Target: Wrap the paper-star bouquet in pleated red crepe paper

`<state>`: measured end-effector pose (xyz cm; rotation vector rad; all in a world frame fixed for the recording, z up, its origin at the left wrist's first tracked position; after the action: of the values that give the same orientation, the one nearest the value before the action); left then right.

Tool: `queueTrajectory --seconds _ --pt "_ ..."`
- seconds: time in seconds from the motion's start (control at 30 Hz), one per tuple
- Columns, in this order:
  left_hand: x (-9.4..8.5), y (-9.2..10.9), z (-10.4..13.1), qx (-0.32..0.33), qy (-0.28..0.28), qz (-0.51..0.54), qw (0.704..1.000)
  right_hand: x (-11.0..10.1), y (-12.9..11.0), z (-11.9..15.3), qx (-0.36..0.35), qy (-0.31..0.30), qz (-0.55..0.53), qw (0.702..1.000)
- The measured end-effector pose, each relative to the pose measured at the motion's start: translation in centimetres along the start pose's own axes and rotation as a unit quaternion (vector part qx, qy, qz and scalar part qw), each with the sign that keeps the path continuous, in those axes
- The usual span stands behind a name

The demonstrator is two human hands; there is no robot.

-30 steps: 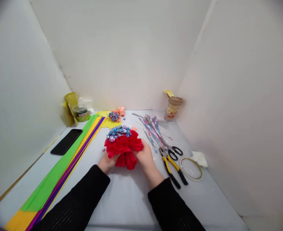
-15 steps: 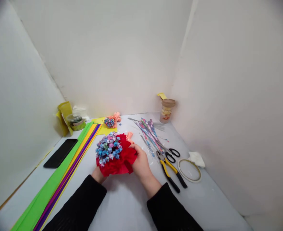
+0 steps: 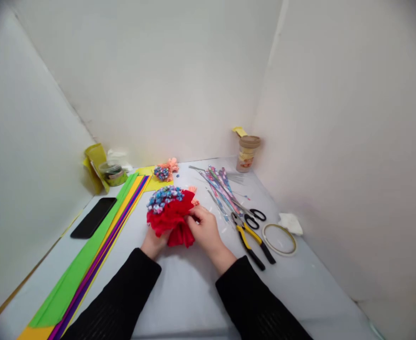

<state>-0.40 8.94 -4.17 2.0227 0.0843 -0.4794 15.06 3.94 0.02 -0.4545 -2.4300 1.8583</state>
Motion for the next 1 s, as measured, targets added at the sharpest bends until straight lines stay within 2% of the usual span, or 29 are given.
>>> queueTrajectory --seconds 0.07,0.17,0.37,0.5,0.6,0.7,0.83,0.93,1.0 --pt "0.1 0.5 0.1 -0.036 0.002 0.069 0.997 0.2 0.3 -0.2 -0.003 -0.020 -0.005 1.000" --pt "0.2 1.3 0.3 -0.062 -0.002 0.108 0.992 0.3 1.1 -0.4 0.030 -0.024 -0.026 0.999" --pt "0.4 2.9 -0.3 -0.020 -0.030 0.090 0.995 0.5 2.3 -0.4 0.093 -0.012 -0.025 0.995" --pt "0.7 3.4 -0.4 -0.011 -0.040 0.101 0.994 0.7 2.7 -0.5 0.103 -0.010 -0.017 0.994" --pt "0.8 2.9 -0.2 -0.038 -0.035 0.107 0.993 0.5 2.8 -0.4 0.102 -0.001 -0.008 0.995" --pt "0.9 1.6 0.3 -0.094 -0.014 0.151 0.984 0.4 2.7 -0.4 0.114 -0.009 -0.014 0.993" --pt "1.3 0.3 0.8 -0.169 0.017 0.277 0.946 0.7 2.4 -0.4 0.132 -0.053 -0.068 0.987" --pt "1.7 0.7 0.9 -0.192 0.020 0.329 0.925 0.9 1.7 -0.4 0.121 -0.065 -0.083 0.987" --pt "1.8 1.2 0.8 -0.187 0.012 0.333 0.924 0.9 1.2 -0.3 0.105 -0.051 -0.034 0.993"
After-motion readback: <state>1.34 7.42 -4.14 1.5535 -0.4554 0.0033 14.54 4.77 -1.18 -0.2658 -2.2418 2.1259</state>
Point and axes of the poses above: each hand's wrist, its own z-axis away from the middle knuckle, its own x-axis out of the palm, y = z × x, the point moved 8 cm from there along -z, towards the middle knuckle, and after that the axes turned 9 degrees about x, right-handed, at the moved point
